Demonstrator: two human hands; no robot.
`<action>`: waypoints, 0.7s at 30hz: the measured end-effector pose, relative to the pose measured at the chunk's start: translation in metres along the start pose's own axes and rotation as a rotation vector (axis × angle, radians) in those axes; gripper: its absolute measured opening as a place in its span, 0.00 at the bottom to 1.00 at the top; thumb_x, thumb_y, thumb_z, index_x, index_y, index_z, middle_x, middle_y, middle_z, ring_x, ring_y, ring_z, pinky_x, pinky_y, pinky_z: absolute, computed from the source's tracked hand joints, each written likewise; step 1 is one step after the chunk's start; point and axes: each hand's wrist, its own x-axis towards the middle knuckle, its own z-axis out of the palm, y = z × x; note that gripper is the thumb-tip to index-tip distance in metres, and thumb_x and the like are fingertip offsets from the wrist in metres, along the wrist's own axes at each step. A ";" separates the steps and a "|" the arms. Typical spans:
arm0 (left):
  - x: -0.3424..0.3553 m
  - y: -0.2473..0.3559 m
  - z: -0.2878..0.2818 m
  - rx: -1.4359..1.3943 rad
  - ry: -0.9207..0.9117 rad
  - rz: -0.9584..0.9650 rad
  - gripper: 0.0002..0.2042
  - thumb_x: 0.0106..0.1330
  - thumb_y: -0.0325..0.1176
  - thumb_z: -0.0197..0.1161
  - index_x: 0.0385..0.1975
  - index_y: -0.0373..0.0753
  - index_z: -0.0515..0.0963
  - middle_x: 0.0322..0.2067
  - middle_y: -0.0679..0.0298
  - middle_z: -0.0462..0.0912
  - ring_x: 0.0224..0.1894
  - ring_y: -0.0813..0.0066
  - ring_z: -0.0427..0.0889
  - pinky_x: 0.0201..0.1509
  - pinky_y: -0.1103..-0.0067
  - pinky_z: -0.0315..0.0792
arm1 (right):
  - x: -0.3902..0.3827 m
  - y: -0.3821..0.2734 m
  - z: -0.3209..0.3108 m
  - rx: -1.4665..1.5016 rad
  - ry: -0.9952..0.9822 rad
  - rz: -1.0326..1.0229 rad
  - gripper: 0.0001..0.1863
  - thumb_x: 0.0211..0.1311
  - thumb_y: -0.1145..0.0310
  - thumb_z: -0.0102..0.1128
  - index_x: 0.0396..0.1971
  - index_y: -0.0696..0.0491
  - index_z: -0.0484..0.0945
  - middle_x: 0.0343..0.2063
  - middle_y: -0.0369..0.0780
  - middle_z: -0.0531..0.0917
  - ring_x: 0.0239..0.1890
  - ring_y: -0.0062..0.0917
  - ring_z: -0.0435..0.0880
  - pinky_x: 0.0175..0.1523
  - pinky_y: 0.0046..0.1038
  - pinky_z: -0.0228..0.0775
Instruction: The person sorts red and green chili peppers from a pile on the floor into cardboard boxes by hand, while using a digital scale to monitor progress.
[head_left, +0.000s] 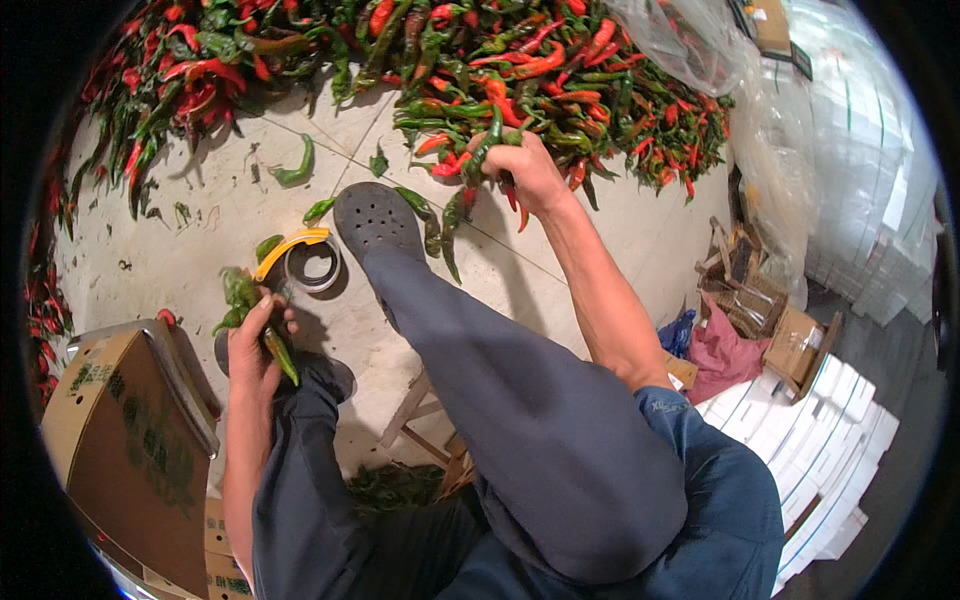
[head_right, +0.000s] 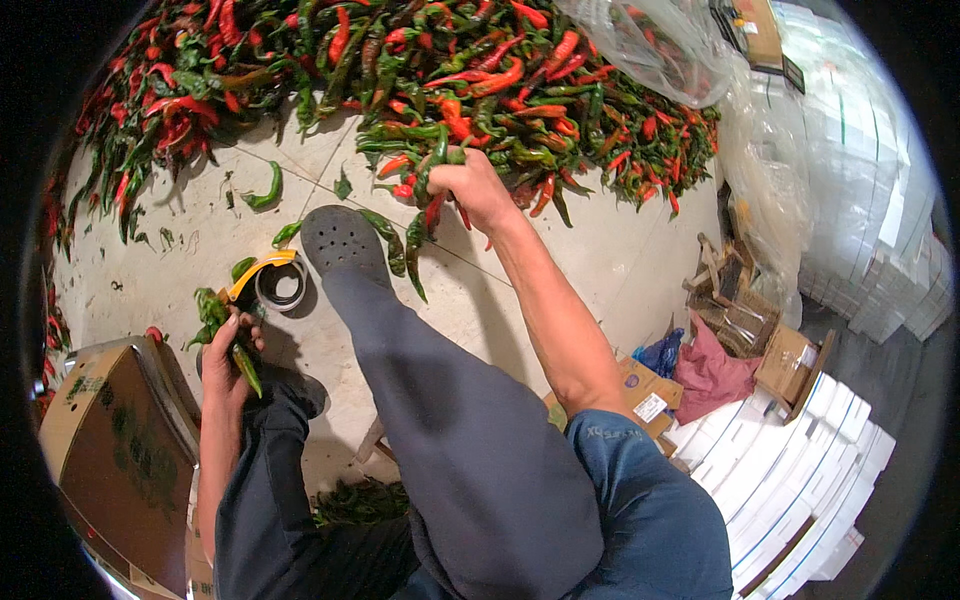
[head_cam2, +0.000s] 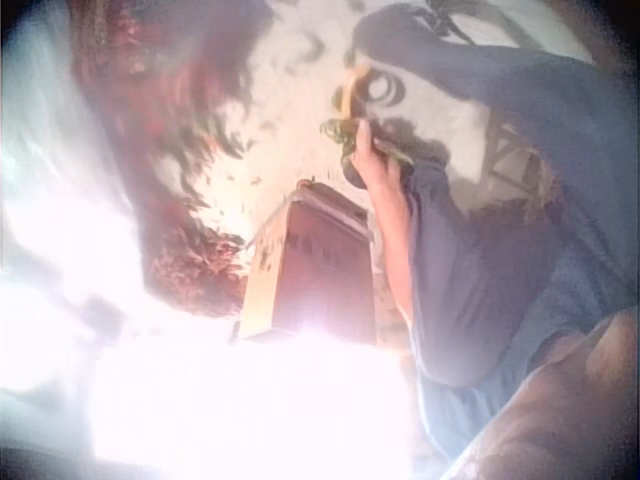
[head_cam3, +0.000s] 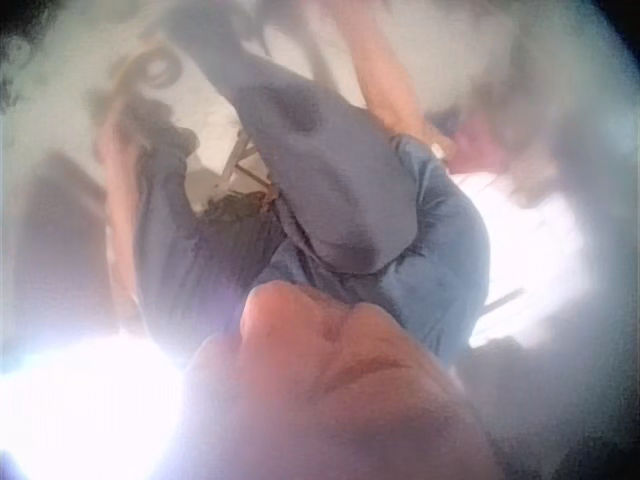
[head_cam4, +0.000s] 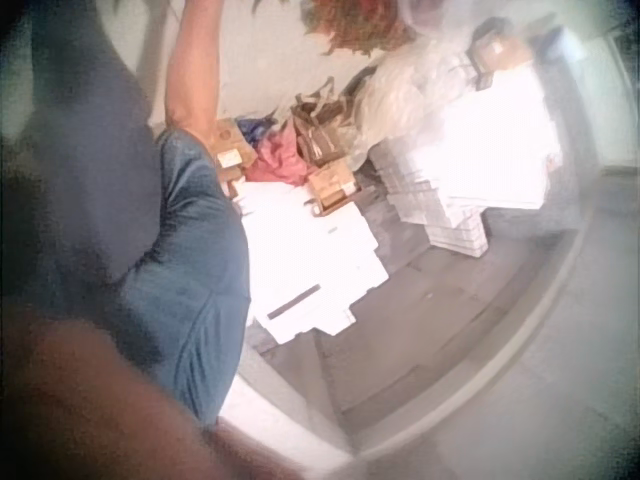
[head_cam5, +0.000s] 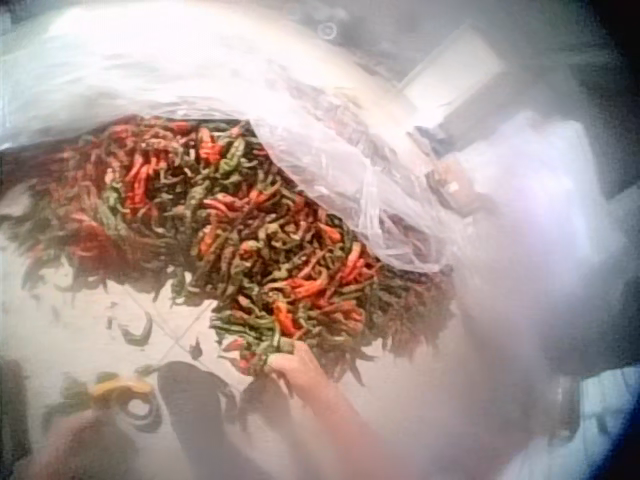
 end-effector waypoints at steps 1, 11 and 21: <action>-0.003 -0.002 -0.003 0.012 0.009 0.004 0.13 0.68 0.35 0.67 0.48 0.39 0.77 0.38 0.63 0.82 0.38 0.72 0.81 0.38 0.75 0.77 | -0.015 -0.003 -0.006 -0.069 0.037 0.035 0.07 0.45 0.73 0.56 0.25 0.57 0.80 0.23 0.34 0.82 0.25 0.17 0.73 0.31 0.22 0.61; -0.015 -0.015 -0.018 0.022 -0.002 0.010 0.10 0.69 0.35 0.65 0.46 0.41 0.77 0.36 0.65 0.81 0.37 0.73 0.81 0.38 0.76 0.77 | -0.079 0.127 0.048 -0.627 0.538 0.117 0.31 0.55 0.51 0.66 0.53 0.55 0.73 0.33 0.47 0.84 0.39 0.43 0.85 0.46 0.41 0.76; -0.011 -0.015 -0.013 -0.003 0.008 -0.022 0.13 0.67 0.33 0.67 0.47 0.39 0.76 0.36 0.62 0.80 0.36 0.70 0.82 0.36 0.75 0.79 | -0.053 0.138 0.082 -0.894 0.436 0.047 0.40 0.51 0.55 0.68 0.61 0.57 0.64 0.50 0.52 0.76 0.54 0.48 0.77 0.57 0.46 0.70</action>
